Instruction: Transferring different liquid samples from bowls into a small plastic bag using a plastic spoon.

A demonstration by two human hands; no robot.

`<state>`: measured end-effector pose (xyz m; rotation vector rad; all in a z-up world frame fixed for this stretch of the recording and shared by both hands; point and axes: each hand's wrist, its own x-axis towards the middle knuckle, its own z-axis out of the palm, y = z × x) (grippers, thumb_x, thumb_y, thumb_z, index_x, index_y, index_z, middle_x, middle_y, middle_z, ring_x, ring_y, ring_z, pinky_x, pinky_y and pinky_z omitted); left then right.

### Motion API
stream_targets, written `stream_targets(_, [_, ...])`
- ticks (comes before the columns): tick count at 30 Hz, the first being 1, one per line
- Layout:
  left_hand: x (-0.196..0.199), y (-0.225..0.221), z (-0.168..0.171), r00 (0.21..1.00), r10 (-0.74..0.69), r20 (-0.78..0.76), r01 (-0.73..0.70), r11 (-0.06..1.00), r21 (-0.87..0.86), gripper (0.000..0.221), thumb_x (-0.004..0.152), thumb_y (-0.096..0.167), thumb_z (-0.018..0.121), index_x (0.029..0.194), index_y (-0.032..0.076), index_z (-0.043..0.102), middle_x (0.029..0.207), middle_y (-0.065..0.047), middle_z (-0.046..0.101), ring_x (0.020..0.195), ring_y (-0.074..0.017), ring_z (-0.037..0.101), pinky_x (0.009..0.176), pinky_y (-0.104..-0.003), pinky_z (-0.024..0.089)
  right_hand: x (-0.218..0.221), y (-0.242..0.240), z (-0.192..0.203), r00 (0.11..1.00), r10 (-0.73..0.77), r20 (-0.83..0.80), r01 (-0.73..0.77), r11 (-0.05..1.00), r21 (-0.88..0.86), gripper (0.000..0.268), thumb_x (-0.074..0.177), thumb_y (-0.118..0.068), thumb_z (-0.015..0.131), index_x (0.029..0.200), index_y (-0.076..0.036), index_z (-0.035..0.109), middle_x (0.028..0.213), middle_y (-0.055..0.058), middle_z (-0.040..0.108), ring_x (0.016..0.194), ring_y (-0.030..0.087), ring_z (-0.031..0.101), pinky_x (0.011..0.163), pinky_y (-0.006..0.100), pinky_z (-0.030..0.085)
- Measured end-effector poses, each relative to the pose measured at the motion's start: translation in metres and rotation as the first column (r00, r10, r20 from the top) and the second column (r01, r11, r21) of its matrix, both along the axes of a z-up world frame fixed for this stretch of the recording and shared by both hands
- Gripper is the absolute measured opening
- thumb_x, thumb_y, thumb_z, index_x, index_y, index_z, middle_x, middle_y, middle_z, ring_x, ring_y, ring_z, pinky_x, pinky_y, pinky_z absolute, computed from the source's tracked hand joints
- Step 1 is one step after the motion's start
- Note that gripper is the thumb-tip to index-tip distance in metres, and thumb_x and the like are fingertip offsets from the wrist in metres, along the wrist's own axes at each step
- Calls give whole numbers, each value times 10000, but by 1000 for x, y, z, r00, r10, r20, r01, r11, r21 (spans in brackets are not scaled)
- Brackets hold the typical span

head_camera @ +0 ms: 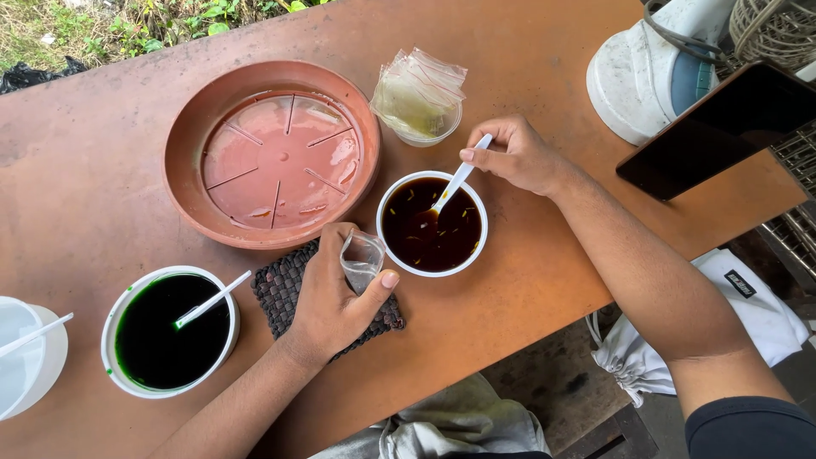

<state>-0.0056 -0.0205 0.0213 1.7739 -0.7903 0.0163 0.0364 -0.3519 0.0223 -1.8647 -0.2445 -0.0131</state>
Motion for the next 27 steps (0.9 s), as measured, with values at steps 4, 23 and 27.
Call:
stream_targets(4, [5,0,-4,1000,-9,-1,9,1000,-11,413,940,394,666,1088,57,479,725,-135,551,620,-237,556,567,-376,444,3,-6,-7,1000,-6,-12,6,999,37,206,936,-121,689,739,-78,650,551,1,473,486,44,448,480,183,394])
stream_targets(23, [5,12,-14,998,-34,-50,27,991,-134,503,867,446,749,1063,45,517,727,-141,589,622,-229,588,534,-351,441,0,4,-17,999,-10,49,11,1000,-20,167,954,-157,746,830,-51,711,628,-19,521,654,26,441,606,186,429])
stream_targets(27, [3,13,-15,994,-40,-97,28,991,-130,527,861,483,752,1055,53,519,757,-158,639,636,-248,615,545,-359,463,3,5,-24,995,-89,37,86,994,67,243,1004,-119,671,785,-25,620,517,20,415,498,55,405,491,178,399])
